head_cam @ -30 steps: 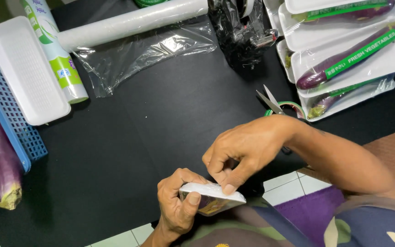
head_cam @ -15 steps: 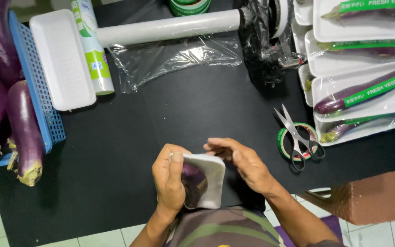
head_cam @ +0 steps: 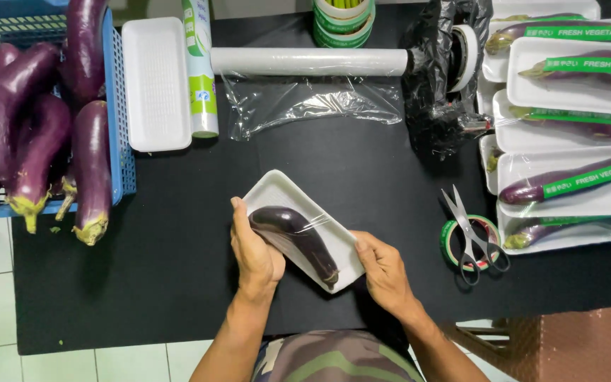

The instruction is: The person places an eggplant into a white tray, wraps it with plastic film from a roll, and then secures a green tape label around the center of the wrapped eggplant using scissors.

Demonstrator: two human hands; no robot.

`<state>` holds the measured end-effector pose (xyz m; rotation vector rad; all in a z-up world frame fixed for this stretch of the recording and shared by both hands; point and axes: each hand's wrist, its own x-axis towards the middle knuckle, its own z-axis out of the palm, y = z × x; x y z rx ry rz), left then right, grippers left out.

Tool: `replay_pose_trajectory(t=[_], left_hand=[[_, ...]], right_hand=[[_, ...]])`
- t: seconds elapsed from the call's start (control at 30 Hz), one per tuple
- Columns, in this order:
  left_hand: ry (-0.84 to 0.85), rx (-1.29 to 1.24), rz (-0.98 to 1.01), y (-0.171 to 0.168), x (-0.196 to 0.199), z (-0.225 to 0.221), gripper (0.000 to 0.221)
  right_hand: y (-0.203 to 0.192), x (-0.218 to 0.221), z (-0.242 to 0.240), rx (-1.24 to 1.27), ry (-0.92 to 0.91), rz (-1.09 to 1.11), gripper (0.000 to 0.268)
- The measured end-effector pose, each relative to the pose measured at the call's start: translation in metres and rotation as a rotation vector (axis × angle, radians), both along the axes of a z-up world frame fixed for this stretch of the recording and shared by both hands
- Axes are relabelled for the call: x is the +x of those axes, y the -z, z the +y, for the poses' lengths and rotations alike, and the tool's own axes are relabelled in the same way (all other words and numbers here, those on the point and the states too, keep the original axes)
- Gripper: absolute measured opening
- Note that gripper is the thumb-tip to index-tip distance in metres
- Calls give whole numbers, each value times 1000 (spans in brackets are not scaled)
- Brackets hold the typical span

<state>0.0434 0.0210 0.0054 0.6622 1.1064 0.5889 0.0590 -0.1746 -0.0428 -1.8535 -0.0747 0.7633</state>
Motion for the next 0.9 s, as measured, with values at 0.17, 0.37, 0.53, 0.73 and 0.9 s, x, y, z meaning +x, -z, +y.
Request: replay_pose_trajectory(t=[0.17, 0.37, 0.53, 0.73, 0.9], left_hand=[[429, 78, -30, 46, -39, 37, 36], [543, 139, -137, 45, -36, 35, 36], [510, 29, -145, 33, -33, 40, 36], [895, 1213, -105, 1, -35, 74, 34], [817, 1568, -65, 51, -78, 63, 31]], right_hand=[[3, 45, -18, -23, -6, -41, 42], [-24, 83, -5, 49, -228, -136, 46], [-32, 99, -2, 70, -294, -133, 49], [-56, 75, -4, 132, -304, -1271, 24], [0, 31, -17, 32, -228, -1462, 19]])
